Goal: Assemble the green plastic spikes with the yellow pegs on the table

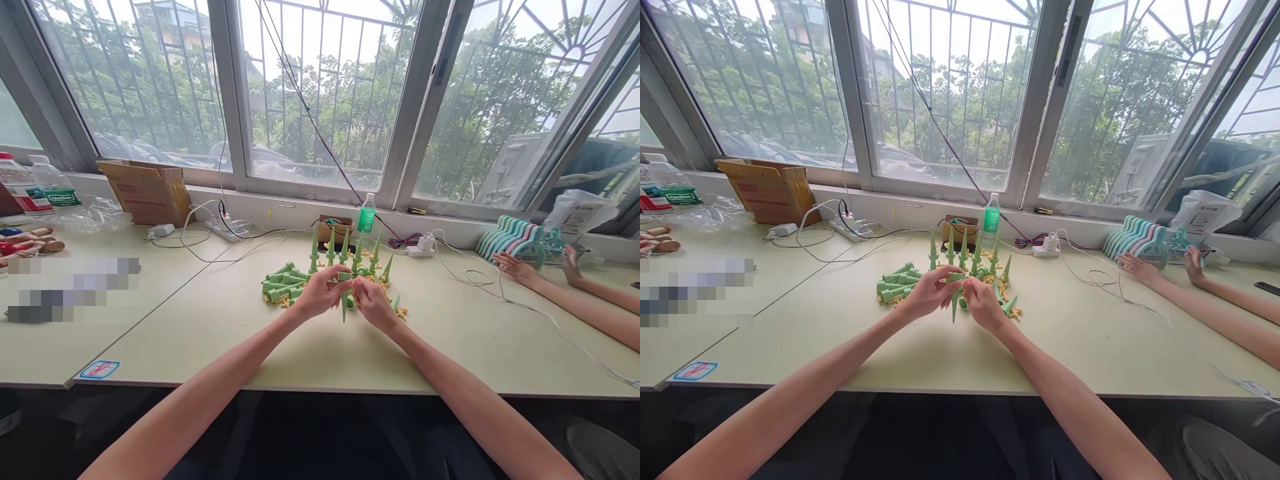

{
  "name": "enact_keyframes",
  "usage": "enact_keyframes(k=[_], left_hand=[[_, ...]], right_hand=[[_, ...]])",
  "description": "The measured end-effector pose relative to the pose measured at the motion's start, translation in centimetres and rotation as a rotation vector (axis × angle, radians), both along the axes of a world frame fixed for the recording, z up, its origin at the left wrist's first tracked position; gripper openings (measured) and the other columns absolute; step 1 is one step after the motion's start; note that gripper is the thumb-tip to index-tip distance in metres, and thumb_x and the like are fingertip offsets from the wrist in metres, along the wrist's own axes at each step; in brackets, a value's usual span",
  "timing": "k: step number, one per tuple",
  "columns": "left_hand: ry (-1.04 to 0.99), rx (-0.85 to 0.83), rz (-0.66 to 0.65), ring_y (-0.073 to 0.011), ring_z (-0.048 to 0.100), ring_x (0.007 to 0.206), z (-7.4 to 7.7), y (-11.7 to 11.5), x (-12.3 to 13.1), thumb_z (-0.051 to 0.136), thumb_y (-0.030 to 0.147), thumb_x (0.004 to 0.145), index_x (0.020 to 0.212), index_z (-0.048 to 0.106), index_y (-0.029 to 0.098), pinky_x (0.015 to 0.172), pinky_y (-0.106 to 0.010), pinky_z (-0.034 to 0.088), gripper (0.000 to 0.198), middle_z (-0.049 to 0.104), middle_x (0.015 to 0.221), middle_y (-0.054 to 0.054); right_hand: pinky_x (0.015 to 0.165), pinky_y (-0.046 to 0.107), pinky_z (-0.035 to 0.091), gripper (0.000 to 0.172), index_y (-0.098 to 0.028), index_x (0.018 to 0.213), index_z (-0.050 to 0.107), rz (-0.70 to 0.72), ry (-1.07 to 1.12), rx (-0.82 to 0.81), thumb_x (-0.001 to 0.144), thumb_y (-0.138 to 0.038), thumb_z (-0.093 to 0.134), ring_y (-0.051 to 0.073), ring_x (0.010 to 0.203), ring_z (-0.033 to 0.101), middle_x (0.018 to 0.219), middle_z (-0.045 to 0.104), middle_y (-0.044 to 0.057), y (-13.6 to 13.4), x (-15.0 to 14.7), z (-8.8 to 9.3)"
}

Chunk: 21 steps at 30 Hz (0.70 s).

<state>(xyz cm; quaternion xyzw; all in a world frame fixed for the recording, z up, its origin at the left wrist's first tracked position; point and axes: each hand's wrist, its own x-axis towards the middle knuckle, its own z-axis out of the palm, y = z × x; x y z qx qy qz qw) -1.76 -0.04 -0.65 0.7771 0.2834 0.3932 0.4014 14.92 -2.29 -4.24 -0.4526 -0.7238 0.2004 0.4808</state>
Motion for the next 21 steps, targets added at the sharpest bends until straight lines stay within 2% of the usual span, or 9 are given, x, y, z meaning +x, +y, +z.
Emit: enact_keyframes(k=[6,9,14,18,21], left_hand=[[0.011,0.047,0.073,-0.0079,0.054,0.044,-0.1,-0.1,0.2,0.054,0.052,0.086,0.113,0.051,0.021,0.042,-0.020,0.038,0.041,0.058,0.078,0.000],[-0.027,-0.009,0.094,-0.0079,0.051,0.041,-0.2,0.1,0.3,0.053,0.057,0.084,0.110,0.048,0.022,0.039,-0.020,0.036,0.044,0.058,0.074,0.002],[-0.144,-0.234,0.080,-0.0082,0.040,0.034,0.1,0.8,0.1,0.045,0.063,0.086,0.093,0.049,0.019,0.036,-0.020,0.030,0.045,0.047,0.048,0.006],[-0.134,-0.499,-0.034,-0.0106,0.041,0.034,0.0,1.0,0.0,0.037,0.067,0.087,0.089,0.046,0.019,0.036,-0.021,0.029,0.049,0.049,0.044,0.004],[-0.084,-0.620,-0.142,-0.0112,0.044,0.037,-0.3,1.0,0.0,0.034,0.068,0.087,0.085,0.045,0.018,0.039,-0.022,0.033,0.052,0.054,0.048,0.000]], right_hand=[[0.050,0.024,0.032,0.039,-0.021,0.069,0.038,-0.031,0.034,0.012,0.097,-0.047,0.033,0.011,0.050,0.040,0.057,0.044,-0.003,0.0,-0.1,0.1],[0.051,0.025,0.032,0.039,-0.021,0.068,0.039,-0.095,0.018,0.058,0.097,-0.046,0.033,0.011,0.051,0.040,0.058,0.045,-0.002,-0.1,-0.1,0.3],[0.054,0.025,0.031,0.038,-0.020,0.070,0.042,-0.157,-0.001,0.115,0.097,-0.046,0.034,0.012,0.053,0.038,0.059,0.045,-0.002,-0.2,-0.1,0.5],[0.054,0.025,0.031,0.037,-0.021,0.070,0.041,-0.100,-0.031,0.118,0.097,-0.046,0.034,0.012,0.053,0.037,0.059,0.044,-0.002,-0.3,-0.2,0.5],[0.053,0.025,0.031,0.037,-0.021,0.071,0.043,-0.051,-0.045,0.086,0.097,-0.046,0.033,0.012,0.053,0.038,0.060,0.045,-0.002,-0.5,-0.3,0.6]])
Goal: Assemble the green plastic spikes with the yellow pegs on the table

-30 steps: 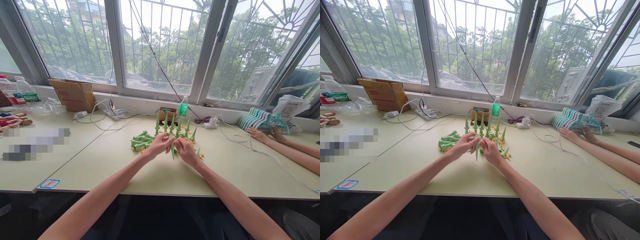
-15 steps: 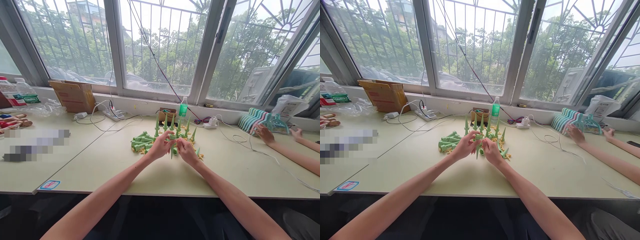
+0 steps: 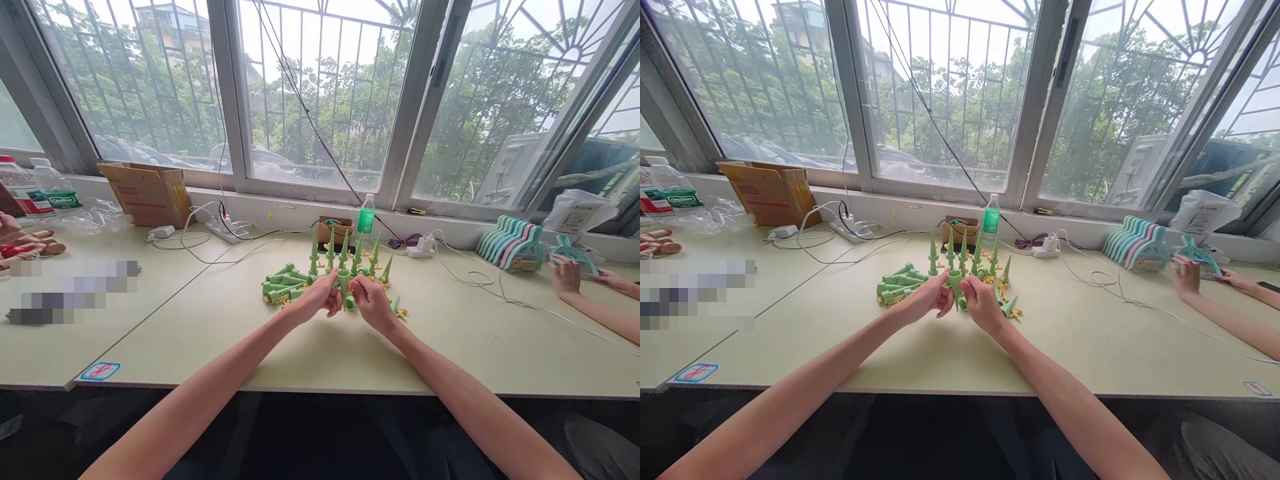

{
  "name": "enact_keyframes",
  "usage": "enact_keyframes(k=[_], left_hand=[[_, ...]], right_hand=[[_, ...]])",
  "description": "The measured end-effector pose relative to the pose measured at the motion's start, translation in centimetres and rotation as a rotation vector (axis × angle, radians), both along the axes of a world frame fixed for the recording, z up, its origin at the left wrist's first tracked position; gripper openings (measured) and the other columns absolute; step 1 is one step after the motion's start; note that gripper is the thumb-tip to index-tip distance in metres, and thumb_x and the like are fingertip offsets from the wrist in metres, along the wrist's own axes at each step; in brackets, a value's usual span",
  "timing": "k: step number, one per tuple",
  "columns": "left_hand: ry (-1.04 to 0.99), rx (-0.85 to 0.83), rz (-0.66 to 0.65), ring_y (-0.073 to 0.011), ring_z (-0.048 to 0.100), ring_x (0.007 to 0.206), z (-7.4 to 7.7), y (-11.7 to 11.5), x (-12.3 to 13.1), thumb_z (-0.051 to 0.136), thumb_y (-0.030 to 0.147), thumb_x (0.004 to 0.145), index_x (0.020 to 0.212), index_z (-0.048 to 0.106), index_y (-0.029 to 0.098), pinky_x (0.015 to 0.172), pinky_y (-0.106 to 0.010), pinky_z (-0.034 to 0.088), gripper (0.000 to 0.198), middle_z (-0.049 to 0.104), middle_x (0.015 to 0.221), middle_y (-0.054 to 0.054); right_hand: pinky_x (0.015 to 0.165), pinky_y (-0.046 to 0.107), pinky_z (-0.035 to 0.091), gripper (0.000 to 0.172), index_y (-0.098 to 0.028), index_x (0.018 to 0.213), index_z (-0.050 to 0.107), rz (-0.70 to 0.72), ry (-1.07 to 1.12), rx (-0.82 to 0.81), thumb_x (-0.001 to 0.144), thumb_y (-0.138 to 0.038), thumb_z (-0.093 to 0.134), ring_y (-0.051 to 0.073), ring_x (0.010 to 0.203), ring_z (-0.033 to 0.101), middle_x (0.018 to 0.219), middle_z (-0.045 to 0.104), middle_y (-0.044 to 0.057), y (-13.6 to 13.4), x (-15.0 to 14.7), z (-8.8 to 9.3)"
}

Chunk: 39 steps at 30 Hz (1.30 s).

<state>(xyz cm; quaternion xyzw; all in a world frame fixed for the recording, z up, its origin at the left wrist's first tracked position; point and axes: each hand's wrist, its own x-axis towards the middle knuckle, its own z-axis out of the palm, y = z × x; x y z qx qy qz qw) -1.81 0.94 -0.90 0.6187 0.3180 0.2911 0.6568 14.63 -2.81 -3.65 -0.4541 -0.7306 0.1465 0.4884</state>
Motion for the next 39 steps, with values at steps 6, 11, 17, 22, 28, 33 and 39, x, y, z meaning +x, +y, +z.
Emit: enact_keyframes(k=[6,11,17,22,28,33,39], left_hand=[[-0.061,-0.085,-0.053,-0.0116,0.047,0.040,0.1,-0.1,0.0,0.037,0.067,0.087,0.079,0.044,0.017,0.043,-0.024,0.037,0.051,0.056,0.053,-0.002],[-0.073,-0.139,-0.049,-0.0116,0.047,0.040,0.2,-0.1,0.0,0.037,0.067,0.086,0.075,0.045,0.018,0.043,-0.024,0.037,0.051,0.056,0.052,-0.002],[-0.067,-0.151,-0.105,-0.0108,0.046,0.041,-0.2,0.4,-0.3,0.039,0.060,0.088,0.067,0.055,0.014,0.046,-0.025,0.038,0.053,0.055,0.051,-0.004],[-0.087,-0.154,-0.136,-0.0098,0.047,0.043,-0.3,0.7,-0.4,0.041,0.058,0.088,0.062,0.055,0.012,0.049,-0.025,0.040,0.055,0.055,0.055,-0.005],[-0.102,-0.158,-0.099,-0.0091,0.048,0.043,0.2,0.2,-0.4,0.046,0.057,0.086,0.067,0.055,0.012,0.049,-0.025,0.041,0.051,0.058,0.060,-0.006],[-0.154,-0.015,-0.063,-0.0105,0.053,0.047,0.6,-0.4,-0.4,0.056,0.055,0.083,0.084,0.052,0.015,0.047,-0.024,0.041,0.040,0.062,0.068,-0.005],[-0.143,0.099,-0.045,-0.0084,0.053,0.047,0.6,-0.5,-0.5,0.059,0.053,0.083,0.096,0.053,0.016,0.047,-0.022,0.041,0.040,0.059,0.070,-0.001]], right_hand=[[0.053,0.024,0.032,0.036,-0.020,0.072,0.044,0.012,0.017,-0.005,0.097,-0.044,0.034,0.011,0.053,0.040,0.060,0.047,-0.002,-0.2,0.0,0.1],[0.054,0.024,0.032,0.035,-0.020,0.073,0.045,0.034,0.002,0.001,0.097,-0.044,0.035,0.011,0.053,0.041,0.060,0.047,-0.002,-0.3,0.0,0.2],[0.054,0.024,0.033,0.035,-0.020,0.074,0.045,0.065,0.009,-0.005,0.097,-0.044,0.035,0.011,0.053,0.041,0.059,0.047,-0.003,-0.4,0.0,0.2],[0.052,0.023,0.031,0.035,-0.020,0.073,0.043,0.064,0.029,-0.006,0.097,-0.045,0.034,0.010,0.051,0.037,0.057,0.043,-0.004,-0.2,0.0,0.0],[0.050,0.023,0.029,0.034,-0.021,0.074,0.040,0.084,0.060,-0.040,0.097,-0.045,0.033,0.010,0.049,0.034,0.055,0.038,-0.005,0.2,0.1,-0.4],[0.049,0.023,0.029,0.035,-0.020,0.073,0.040,0.078,0.069,-0.051,0.097,-0.046,0.034,0.010,0.049,0.035,0.056,0.040,-0.004,0.3,0.2,-0.5],[0.048,0.023,0.028,0.036,-0.021,0.072,0.038,0.075,0.079,-0.063,0.097,-0.046,0.034,0.009,0.048,0.034,0.055,0.039,-0.005,0.3,0.3,-0.6]])
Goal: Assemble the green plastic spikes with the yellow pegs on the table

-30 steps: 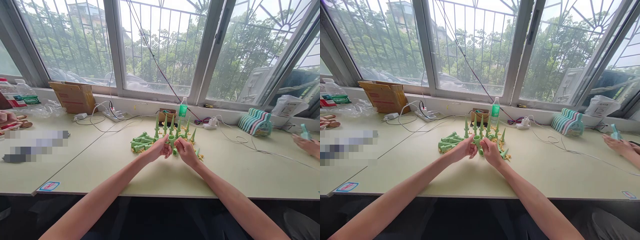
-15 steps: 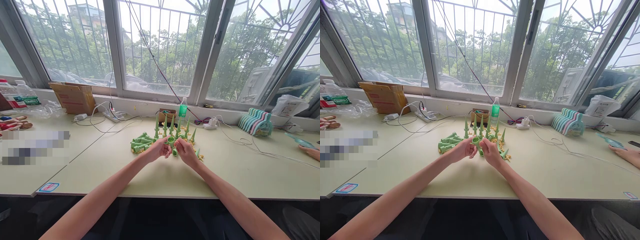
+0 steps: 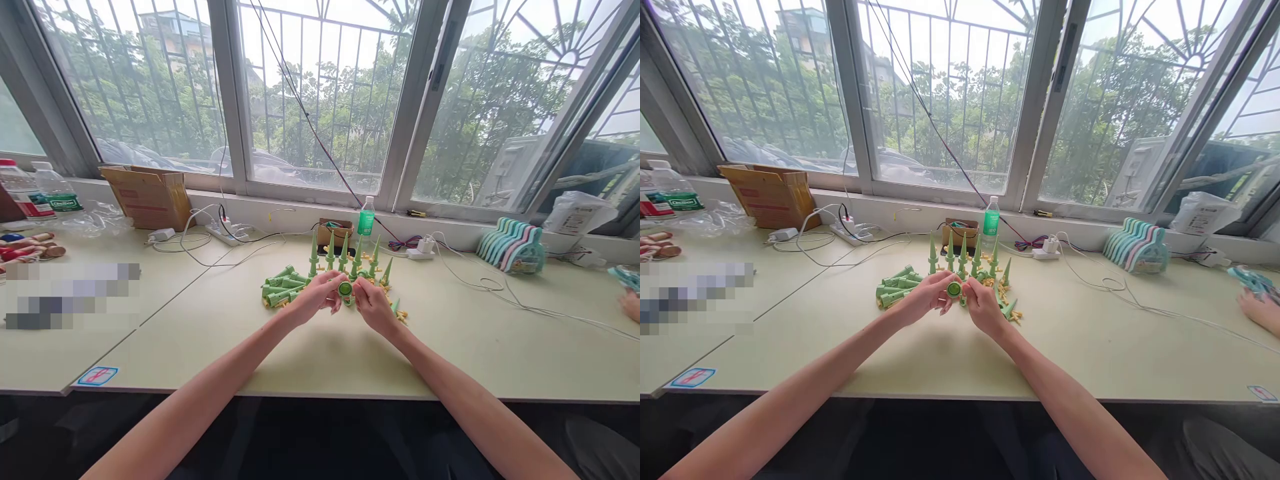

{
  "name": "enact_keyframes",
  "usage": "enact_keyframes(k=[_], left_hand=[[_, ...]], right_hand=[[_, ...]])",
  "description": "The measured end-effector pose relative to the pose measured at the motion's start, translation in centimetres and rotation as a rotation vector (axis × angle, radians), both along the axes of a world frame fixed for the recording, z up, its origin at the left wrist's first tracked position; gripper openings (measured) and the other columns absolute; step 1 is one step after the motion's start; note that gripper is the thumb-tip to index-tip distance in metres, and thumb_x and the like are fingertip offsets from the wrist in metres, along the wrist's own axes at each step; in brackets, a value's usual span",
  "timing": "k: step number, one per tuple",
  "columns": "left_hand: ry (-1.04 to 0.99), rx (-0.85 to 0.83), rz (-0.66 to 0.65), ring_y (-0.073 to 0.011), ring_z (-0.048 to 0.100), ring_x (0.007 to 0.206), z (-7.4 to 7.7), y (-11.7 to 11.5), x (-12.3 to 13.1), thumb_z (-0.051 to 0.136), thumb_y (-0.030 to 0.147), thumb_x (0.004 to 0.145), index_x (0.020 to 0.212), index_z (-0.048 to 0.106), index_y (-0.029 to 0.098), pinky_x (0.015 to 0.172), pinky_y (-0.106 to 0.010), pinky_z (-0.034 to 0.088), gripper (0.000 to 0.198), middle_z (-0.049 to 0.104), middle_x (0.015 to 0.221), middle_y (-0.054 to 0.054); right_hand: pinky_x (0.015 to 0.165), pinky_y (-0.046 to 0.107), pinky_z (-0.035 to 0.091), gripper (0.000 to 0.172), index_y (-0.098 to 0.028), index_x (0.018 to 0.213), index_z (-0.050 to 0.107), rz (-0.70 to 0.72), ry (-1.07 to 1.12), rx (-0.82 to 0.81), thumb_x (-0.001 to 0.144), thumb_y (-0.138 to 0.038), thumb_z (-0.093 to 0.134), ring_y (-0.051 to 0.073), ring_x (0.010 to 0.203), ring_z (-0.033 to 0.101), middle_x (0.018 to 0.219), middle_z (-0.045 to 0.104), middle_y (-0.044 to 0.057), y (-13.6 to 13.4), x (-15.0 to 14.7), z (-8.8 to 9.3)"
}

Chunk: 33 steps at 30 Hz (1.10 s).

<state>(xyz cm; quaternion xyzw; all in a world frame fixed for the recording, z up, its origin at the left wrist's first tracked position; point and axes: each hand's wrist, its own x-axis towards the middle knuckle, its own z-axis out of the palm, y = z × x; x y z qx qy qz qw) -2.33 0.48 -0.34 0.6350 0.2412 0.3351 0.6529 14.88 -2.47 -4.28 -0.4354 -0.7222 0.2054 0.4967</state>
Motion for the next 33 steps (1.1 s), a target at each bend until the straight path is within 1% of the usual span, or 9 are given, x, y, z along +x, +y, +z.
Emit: enact_keyframes(k=[6,8,12,20,27,31,33], left_hand=[[0.040,0.086,0.031,-0.0103,0.053,0.045,0.05,-0.06,-0.02,0.058,0.052,0.084,0.101,0.053,0.017,0.046,-0.022,0.039,0.040,0.049,0.054,0.005],[0.052,0.105,0.037,-0.0096,0.052,0.044,0.22,-0.18,-0.03,0.059,0.052,0.084,0.101,0.052,0.017,0.045,-0.022,0.039,0.040,0.051,0.056,0.004],[0.062,0.136,0.041,-0.0084,0.053,0.046,0.47,-0.39,-0.09,0.060,0.053,0.083,0.102,0.052,0.017,0.045,-0.021,0.040,0.042,0.057,0.068,0.000],[0.092,0.170,0.050,-0.0069,0.054,0.047,0.65,-0.59,-0.09,0.060,0.055,0.081,0.103,0.052,0.018,0.044,-0.020,0.040,0.044,0.058,0.077,-0.001],[0.152,0.263,0.070,-0.0074,0.055,0.047,0.56,-0.61,0.01,0.055,0.055,0.085,0.104,0.053,0.017,0.042,-0.020,0.041,0.043,0.058,0.077,-0.001],[0.175,0.325,0.073,-0.0085,0.055,0.046,0.27,-0.48,0.09,0.053,0.054,0.085,0.104,0.054,0.015,0.041,-0.019,0.042,0.044,0.056,0.068,0.000],[0.187,0.362,0.071,-0.0089,0.055,0.047,0.13,-0.41,0.10,0.053,0.054,0.085,0.105,0.055,0.015,0.040,-0.019,0.042,0.044,0.056,0.068,0.000]], right_hand=[[0.049,0.023,0.030,0.035,-0.021,0.071,0.038,-0.008,0.005,0.009,0.097,-0.045,0.034,0.010,0.049,0.036,0.056,0.040,-0.004,0.07,0.02,-0.02],[0.049,0.023,0.030,0.035,-0.021,0.071,0.038,-0.008,0.010,0.012,0.097,-0.044,0.035,0.010,0.049,0.036,0.055,0.041,-0.004,0.04,0.01,0.02],[0.050,0.023,0.031,0.034,-0.021,0.071,0.039,-0.004,0.010,0.015,0.097,-0.043,0.035,0.010,0.049,0.037,0.055,0.042,-0.004,-0.05,0.00,0.06],[0.049,0.023,0.030,0.035,-0.021,0.069,0.036,-0.034,-0.018,0.014,0.096,-0.042,0.035,0.010,0.048,0.037,0.054,0.042,-0.004,-0.04,0.00,0.06],[0.049,0.024,0.027,0.036,-0.021,0.068,0.036,-0.057,-0.053,0.012,0.096,-0.043,0.034,0.010,0.047,0.036,0.053,0.041,-0.004,-0.13,-0.09,0.16],[0.049,0.025,0.026,0.037,-0.021,0.068,0.036,-0.066,-0.062,0.001,0.097,-0.044,0.033,0.010,0.047,0.036,0.053,0.041,-0.004,-0.18,-0.08,0.21],[0.049,0.025,0.026,0.038,-0.021,0.067,0.036,-0.074,-0.066,0.000,0.097,-0.044,0.033,0.010,0.047,0.036,0.053,0.041,-0.004,-0.17,-0.04,0.21]])
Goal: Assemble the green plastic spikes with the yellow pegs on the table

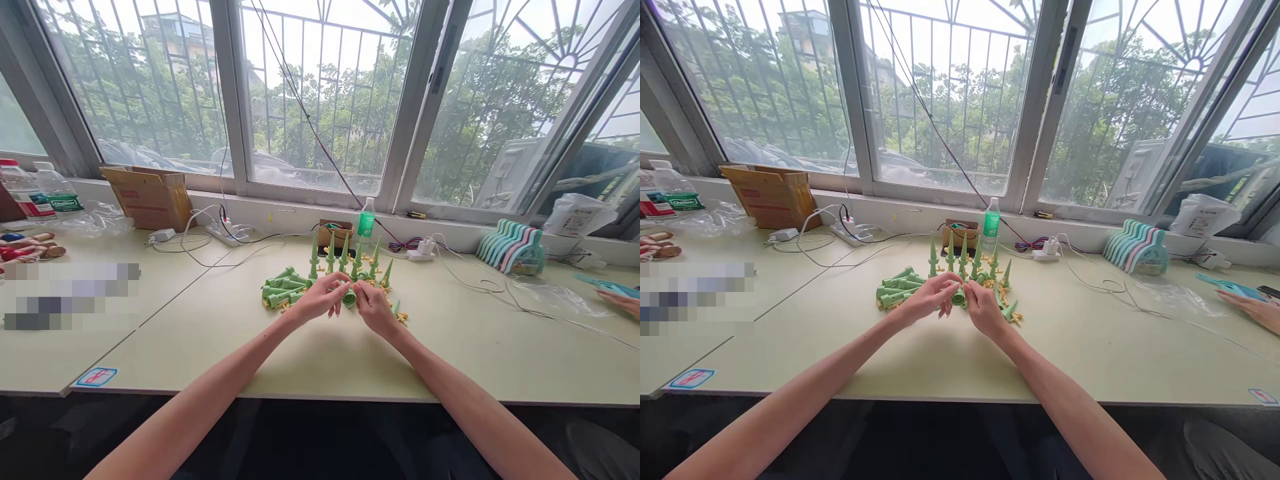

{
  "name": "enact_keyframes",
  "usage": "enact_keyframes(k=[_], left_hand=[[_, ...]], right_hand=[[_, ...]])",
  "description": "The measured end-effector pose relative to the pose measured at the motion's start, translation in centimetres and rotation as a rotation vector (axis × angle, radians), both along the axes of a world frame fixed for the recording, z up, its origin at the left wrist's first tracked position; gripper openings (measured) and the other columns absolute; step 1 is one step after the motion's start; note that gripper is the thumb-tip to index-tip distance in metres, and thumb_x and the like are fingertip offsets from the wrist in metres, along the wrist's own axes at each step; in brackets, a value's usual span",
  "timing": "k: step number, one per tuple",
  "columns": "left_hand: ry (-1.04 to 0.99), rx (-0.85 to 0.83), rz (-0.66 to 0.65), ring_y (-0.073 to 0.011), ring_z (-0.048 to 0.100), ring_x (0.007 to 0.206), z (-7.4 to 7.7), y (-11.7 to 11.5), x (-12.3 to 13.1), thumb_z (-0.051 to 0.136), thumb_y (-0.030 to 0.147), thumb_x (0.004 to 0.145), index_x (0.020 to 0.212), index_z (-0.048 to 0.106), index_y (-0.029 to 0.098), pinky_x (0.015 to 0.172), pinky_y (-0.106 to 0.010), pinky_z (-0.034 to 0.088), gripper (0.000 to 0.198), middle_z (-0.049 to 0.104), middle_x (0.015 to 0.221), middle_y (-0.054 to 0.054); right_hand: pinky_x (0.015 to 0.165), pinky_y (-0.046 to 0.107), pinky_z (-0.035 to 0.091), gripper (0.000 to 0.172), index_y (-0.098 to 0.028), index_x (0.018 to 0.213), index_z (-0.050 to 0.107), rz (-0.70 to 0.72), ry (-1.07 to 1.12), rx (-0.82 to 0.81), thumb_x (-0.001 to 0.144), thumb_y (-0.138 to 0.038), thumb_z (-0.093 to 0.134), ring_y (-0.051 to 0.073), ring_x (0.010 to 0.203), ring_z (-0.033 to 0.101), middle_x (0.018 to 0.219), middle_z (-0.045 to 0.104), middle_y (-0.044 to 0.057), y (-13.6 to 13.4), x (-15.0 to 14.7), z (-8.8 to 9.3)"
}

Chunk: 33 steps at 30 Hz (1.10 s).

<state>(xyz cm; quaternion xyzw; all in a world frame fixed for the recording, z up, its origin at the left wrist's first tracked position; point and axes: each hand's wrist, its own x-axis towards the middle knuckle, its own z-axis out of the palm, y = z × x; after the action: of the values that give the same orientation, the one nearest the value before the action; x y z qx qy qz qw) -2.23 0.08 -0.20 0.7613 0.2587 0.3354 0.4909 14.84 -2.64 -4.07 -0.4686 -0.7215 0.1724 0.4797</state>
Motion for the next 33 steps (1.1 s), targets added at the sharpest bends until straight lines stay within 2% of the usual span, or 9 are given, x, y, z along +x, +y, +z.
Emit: enact_keyframes(k=[10,16,33], left_hand=[[0.123,0.142,0.029,-0.0083,0.055,0.049,-0.29,0.07,-0.11,0.047,0.053,0.089,0.104,0.058,0.017,0.041,-0.018,0.043,0.041,0.059,0.074,-0.002],[0.166,0.148,0.032,-0.0115,0.055,0.048,-0.38,0.15,-0.19,0.044,0.053,0.090,0.105,0.059,0.017,0.041,-0.018,0.042,0.042,0.051,0.053,0.002],[0.197,0.160,0.023,-0.0128,0.057,0.051,-0.15,-0.01,-0.22,0.042,0.052,0.091,0.102,0.059,0.017,0.043,-0.019,0.044,0.041,0.054,0.056,0.001]], right_hand=[[0.050,0.025,0.027,0.039,-0.020,0.068,0.041,-0.005,-0.051,0.012,0.097,-0.044,0.034,0.010,0.049,0.035,0.053,0.040,-0.004,-0.26,-0.04,0.06],[0.051,0.025,0.027,0.039,-0.020,0.068,0.043,0.005,-0.058,0.021,0.097,-0.044,0.033,0.010,0.050,0.033,0.054,0.038,-0.004,-0.20,0.06,-0.01],[0.050,0.024,0.027,0.039,-0.020,0.067,0.039,0.007,-0.071,0.019,0.097,-0.043,0.034,0.010,0.050,0.032,0.054,0.038,-0.004,-0.20,0.08,0.06]])
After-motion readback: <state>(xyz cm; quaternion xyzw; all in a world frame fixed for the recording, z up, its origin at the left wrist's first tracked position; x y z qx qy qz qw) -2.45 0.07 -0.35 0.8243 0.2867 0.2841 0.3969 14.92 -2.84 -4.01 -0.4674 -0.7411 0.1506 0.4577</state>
